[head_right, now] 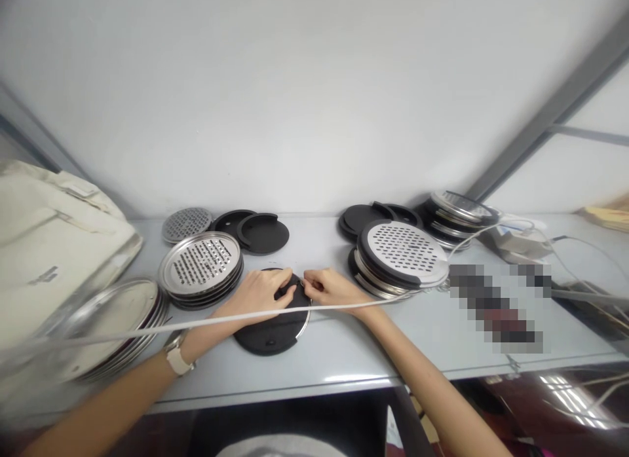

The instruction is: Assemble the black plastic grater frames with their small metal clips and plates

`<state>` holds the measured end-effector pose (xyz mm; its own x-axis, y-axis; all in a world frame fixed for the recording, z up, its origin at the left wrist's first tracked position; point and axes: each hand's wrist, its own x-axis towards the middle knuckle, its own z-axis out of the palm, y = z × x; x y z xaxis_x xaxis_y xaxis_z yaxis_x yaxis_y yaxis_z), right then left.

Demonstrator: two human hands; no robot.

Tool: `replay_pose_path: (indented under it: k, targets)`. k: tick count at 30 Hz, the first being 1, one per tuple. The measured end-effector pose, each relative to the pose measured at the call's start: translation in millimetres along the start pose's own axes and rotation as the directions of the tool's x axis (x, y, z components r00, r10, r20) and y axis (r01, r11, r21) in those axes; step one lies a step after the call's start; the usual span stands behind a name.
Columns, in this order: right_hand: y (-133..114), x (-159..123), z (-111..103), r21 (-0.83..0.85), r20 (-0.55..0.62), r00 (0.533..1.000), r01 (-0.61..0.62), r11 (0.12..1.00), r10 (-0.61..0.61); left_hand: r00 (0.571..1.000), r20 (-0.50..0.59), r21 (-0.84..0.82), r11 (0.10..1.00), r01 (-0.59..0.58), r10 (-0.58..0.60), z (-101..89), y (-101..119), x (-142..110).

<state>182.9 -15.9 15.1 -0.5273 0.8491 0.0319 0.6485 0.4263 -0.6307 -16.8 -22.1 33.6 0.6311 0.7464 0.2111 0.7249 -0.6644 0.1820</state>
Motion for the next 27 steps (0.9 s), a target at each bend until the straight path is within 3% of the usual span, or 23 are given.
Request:
replay_pose_path:
  k: [7,16,27]
  targets:
    - [2.9,2.3,3.6,0.009,-0.080,0.997,-0.010,1.000,0.011,0.999,0.001,-0.020,0.999,-0.039,0.039,-1.1,-1.1,0.2]
    - [0.2,2.1,4.1,-0.043,-0.051,0.998,0.022,0.999,-0.024,0.997,0.020,-0.041,0.997,-0.068,0.069,0.5,-1.1,-0.2]
    - [-3.2,-0.5,-2.1,-0.058,-0.026,1.000,0.008,0.998,-0.009,0.999,0.052,-0.006,1.000,-0.012,0.012,0.0,0.5,-0.5]
